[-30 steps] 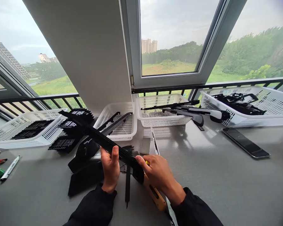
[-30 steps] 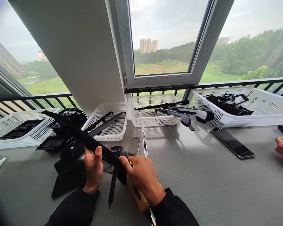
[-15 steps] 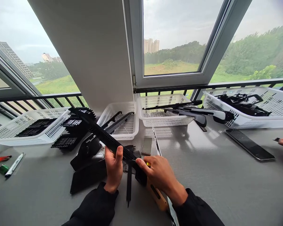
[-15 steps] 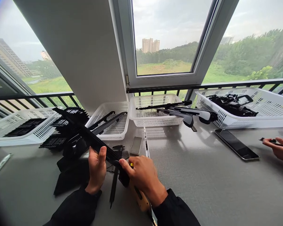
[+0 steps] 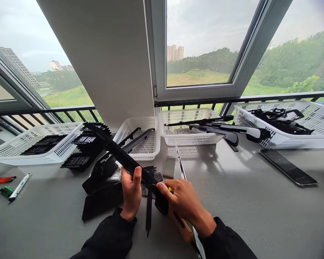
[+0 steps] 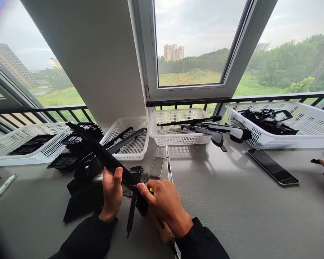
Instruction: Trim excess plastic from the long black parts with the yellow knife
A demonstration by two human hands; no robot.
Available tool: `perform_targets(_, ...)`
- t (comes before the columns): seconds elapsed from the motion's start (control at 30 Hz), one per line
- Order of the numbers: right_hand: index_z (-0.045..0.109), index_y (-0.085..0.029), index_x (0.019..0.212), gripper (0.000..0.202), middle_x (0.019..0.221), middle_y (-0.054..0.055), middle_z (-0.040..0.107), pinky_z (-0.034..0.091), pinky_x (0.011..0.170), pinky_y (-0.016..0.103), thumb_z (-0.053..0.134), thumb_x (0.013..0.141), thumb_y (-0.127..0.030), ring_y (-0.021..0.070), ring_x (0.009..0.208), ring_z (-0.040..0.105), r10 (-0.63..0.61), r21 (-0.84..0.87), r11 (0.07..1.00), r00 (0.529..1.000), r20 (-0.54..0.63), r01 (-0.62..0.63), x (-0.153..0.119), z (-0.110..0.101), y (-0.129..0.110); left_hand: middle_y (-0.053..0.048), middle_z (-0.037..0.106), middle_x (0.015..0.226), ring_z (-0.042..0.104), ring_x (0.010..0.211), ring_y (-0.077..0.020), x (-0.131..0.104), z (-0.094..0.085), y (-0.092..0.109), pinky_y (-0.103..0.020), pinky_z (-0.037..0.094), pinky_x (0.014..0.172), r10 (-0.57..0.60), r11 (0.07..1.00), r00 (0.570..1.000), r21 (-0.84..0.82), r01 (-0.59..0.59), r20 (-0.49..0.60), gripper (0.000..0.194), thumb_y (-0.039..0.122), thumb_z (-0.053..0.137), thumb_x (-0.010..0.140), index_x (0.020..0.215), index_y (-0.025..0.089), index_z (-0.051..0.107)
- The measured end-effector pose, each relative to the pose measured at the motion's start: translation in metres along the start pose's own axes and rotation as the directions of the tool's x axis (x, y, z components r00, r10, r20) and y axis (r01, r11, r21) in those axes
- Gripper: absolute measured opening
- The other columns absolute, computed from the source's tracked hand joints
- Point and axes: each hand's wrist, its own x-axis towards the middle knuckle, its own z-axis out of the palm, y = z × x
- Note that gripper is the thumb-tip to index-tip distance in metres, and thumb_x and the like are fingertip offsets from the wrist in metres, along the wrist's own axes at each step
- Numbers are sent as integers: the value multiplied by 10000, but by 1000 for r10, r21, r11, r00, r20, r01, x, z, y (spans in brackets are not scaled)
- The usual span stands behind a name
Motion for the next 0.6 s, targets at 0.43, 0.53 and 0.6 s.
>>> perform_targets(0.43, 528, -190, 634, 774, 600, -3, 535, 223, 651, 308, 310, 1087, -777, 124, 586, 419, -69, 79, 994, 997, -29, 71, -1, -5, 6, 7, 636, 862, 607, 803, -200, -3, -4, -1, -331, 527, 830, -185, 978, 978, -79, 192, 96, 534, 742, 608, 1001, 1064, 215, 667)
perform_targets(0.53, 626, -196, 688, 721, 628, 0, 588, 253, 665, 298, 378, 1076, -751, 130, 614, 483, -141, 96, 986, 990, 3, 140, -4, -4, 3, -42, 710, 980, 680, 970, -228, 2, -4, -5, -358, 551, 938, -263, 954, 959, -121, 275, 104, 583, 761, 543, 1024, 1111, 206, 699)
perform_targets(0.6, 656, -199, 710, 670, 634, 1, 605, 260, 660, 294, 435, 1063, -724, 132, 622, 515, -163, 93, 983, 986, 26, 160, -5, -3, 3, -61, 731, 983, 701, 1039, -251, 5, -3, -6, -370, 570, 948, -296, 942, 950, -137, 308, 102, 633, 791, 556, 1000, 1134, 194, 721)
